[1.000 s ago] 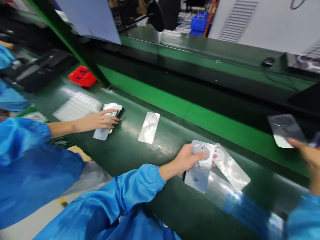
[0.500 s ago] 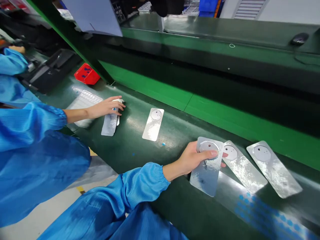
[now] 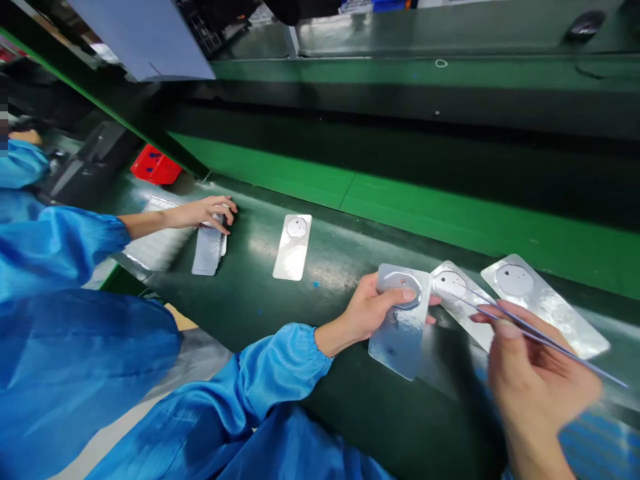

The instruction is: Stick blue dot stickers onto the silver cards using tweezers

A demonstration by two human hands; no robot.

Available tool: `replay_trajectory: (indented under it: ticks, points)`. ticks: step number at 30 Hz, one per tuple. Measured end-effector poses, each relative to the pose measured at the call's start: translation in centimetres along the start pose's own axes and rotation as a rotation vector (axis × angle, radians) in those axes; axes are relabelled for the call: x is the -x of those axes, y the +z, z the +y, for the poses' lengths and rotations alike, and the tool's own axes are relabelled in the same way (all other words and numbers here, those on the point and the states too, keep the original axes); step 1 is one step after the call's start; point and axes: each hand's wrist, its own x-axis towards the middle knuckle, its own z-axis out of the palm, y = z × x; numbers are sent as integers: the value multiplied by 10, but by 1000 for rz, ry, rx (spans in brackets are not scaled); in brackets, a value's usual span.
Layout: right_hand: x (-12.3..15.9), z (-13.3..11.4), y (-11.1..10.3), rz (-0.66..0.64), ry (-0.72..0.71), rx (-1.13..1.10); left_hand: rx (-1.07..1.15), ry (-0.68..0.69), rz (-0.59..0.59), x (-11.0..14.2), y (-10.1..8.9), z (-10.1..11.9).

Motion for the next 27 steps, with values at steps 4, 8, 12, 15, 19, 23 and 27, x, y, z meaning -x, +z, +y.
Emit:
replay_trajectory:
  ticks: [4,8,12,15,19,23,27]
  points:
    - [7,8,8,11,-199,-1,-59,-16,-6,3,2,-1]
    - [6,10,4,-70,-465,2,-81,-26,-33,4,3,-3]
    - [7,11,3,-109,-575,43,-108,-24,-20,5,6,-3]
    - [7,14,4,-135,-605,61,-152,1,5,6,7,-2]
    - [5,17,3,-183,-609,21,-159,7,-8,6,6,0]
    - [6,15,4,-209,-604,0,-129,-24,-28,6,6,-1]
    - [7,13,6,-182,-557,19,-138,-23,-36,6,6,-2]
